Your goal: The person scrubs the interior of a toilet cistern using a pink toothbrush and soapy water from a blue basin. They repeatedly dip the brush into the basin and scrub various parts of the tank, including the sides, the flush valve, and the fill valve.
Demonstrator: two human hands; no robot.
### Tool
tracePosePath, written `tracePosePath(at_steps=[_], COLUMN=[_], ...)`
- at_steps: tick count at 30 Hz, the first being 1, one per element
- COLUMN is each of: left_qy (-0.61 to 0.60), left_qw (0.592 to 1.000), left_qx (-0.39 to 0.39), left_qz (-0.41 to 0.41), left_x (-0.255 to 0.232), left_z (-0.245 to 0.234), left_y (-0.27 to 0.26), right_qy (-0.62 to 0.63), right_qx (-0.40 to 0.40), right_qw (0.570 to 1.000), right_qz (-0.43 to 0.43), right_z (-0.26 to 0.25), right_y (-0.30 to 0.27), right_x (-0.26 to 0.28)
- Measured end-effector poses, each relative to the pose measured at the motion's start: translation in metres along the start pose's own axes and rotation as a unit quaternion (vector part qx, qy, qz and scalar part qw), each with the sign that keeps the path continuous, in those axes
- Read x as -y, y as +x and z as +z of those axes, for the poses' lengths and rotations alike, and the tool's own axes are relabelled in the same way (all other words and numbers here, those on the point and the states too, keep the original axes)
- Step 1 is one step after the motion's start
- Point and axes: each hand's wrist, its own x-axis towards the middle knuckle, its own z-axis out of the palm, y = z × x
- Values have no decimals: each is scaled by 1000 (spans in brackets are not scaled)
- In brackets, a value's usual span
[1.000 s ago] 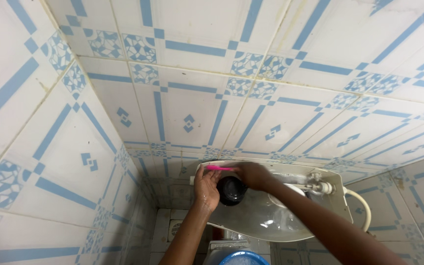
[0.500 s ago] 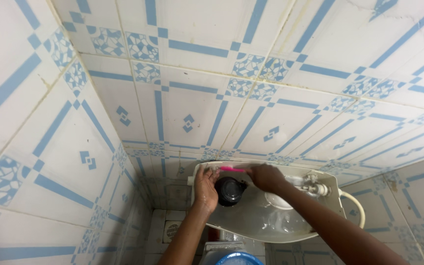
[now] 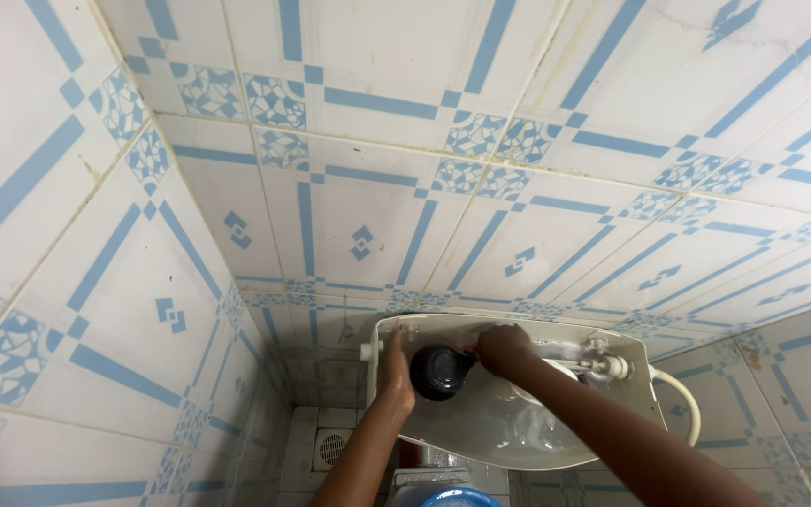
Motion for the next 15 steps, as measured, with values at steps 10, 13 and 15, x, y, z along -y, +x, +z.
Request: tracePosePath(at_steps=[10, 13, 15], left_qy=[-128, -193, -217], left_qw=[980, 971, 969], left_qx=[90, 133, 104], left_qz=[125, 42, 53], left_x=[2, -13, -6], left_z=[-5, -3, -7], left_y=[18, 11, -4], right_qy=[112, 193, 192], right_qx=[-65, -61, -85], right_qw=[985, 973, 965], right_qz=[-115, -107, -156], right_z=[-48, -43, -25], right_y=[-8, -1, -6], right_x=[6, 22, 29])
